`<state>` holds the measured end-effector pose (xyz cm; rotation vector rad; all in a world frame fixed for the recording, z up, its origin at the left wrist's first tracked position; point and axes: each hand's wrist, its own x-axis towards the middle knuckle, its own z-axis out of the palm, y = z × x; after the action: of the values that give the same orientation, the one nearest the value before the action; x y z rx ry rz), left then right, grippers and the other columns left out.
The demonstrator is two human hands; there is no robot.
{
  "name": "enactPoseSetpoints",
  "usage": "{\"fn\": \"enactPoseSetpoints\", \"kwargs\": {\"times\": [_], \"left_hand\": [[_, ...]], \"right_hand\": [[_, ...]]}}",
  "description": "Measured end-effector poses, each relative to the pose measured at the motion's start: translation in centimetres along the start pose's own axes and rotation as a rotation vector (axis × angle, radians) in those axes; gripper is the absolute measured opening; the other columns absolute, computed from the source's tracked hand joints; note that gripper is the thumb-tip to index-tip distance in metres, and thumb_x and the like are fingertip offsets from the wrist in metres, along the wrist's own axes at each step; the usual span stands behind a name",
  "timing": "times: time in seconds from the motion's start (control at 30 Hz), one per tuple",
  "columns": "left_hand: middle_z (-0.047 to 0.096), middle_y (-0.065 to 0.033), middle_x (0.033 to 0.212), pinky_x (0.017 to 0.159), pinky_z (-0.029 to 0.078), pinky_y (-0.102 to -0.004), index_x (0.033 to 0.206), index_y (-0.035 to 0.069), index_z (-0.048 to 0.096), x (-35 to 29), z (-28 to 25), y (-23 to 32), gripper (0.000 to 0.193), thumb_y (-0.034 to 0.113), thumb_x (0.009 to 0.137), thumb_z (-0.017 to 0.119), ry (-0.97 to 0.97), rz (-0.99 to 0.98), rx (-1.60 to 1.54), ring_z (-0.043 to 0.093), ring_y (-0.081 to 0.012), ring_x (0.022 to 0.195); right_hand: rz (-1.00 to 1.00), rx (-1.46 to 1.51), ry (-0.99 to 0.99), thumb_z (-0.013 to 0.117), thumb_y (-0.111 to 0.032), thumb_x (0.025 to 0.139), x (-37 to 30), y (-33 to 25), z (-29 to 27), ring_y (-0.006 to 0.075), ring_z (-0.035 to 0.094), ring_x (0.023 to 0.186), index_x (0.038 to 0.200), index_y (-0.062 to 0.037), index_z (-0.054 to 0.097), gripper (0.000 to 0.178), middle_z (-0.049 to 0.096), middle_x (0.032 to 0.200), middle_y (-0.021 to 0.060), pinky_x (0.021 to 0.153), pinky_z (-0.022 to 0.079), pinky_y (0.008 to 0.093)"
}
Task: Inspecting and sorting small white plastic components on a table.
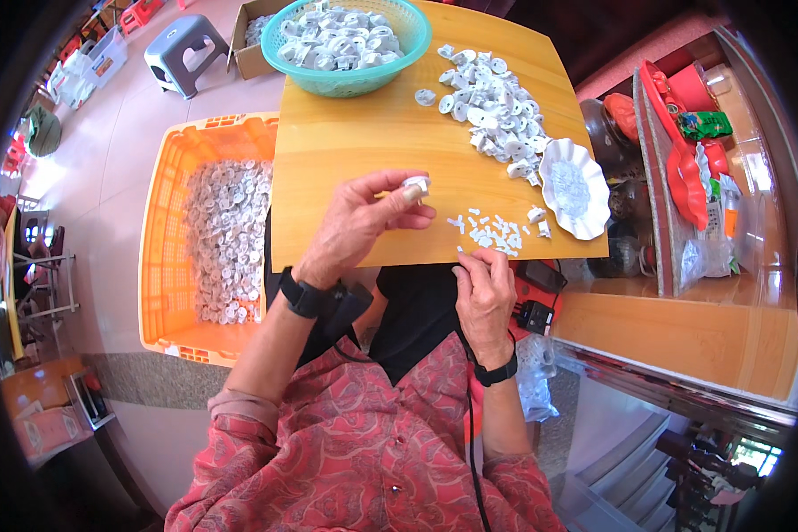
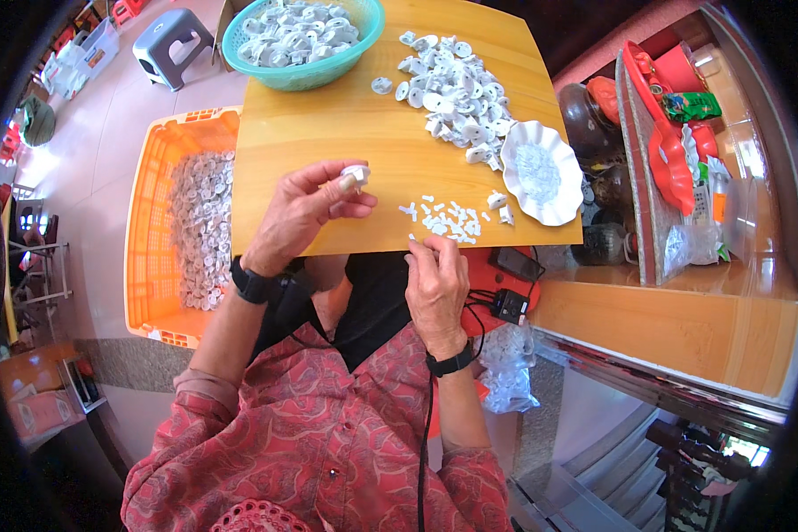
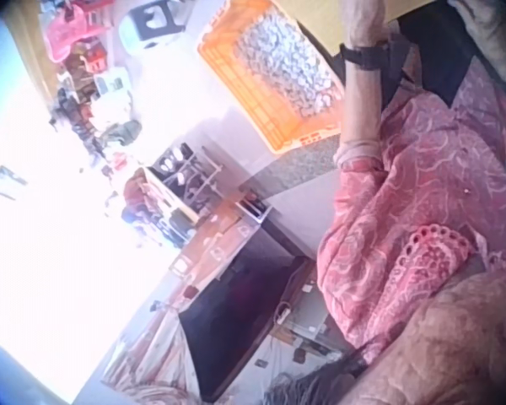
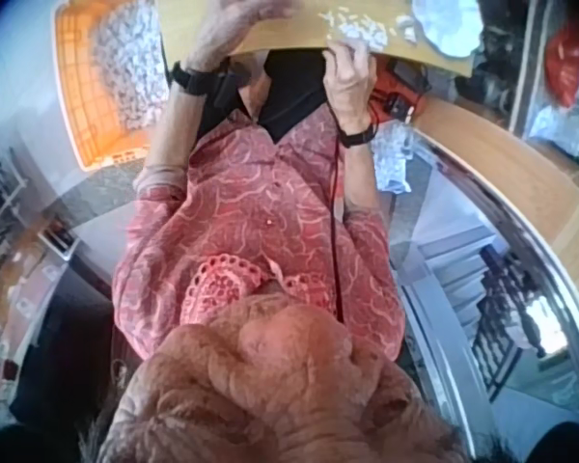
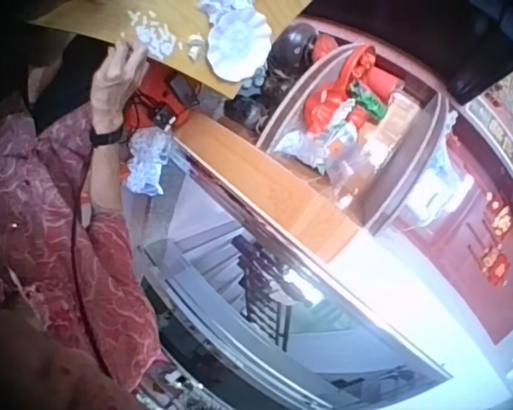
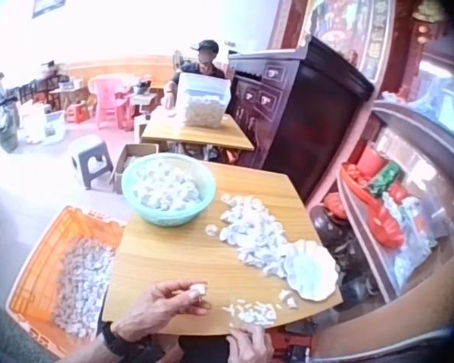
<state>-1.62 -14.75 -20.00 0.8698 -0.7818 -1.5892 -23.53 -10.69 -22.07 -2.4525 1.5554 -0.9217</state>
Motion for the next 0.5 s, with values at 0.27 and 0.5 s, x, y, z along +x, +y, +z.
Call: {"fn": "enactPoseSetpoints", "kwargs": {"times": [0.27, 0.5], "left_hand": [[0.068, -0.0098, 0.109, 0.086, 0.057, -0.0304, 0.125, -0.002, 0.061, -2.8, 0.3, -2.9, 0.03, 0.013, 0.099, 0.059, 0.016, -0.034, -0.248, 0.068, -0.0181, 0.096], [0.067, -0.0099, 0.109, 0.086, 0.057, -0.0314, 0.125, -0.002, 0.061, -3.6, -0.7, -4.6, 0.032, 0.017, 0.099, 0.059, -0.016, -0.029, -0.297, 0.066, -0.0182, 0.1]], "right_hand": [[-0.068, -0.076, 0.046, 0.072, 0.003, 0.075, 0.3, 0.5, 0.6, 0.03, 0.06, 0.082, 0.087, -0.0025, 0.064, 0.016, 0.058, 0.091, 0.0099, 0.071, 0.049, 0.0406], [0.205, 0.322, 0.061, 0.067, -0.001, 0.087, 0.1, 0.2, 0.4, 0.0236, 0.062, 0.076, 0.091, 0.0003, 0.058, 0.01, 0.057, 0.087, 0.0108, 0.064, 0.051, 0.0342]]}}
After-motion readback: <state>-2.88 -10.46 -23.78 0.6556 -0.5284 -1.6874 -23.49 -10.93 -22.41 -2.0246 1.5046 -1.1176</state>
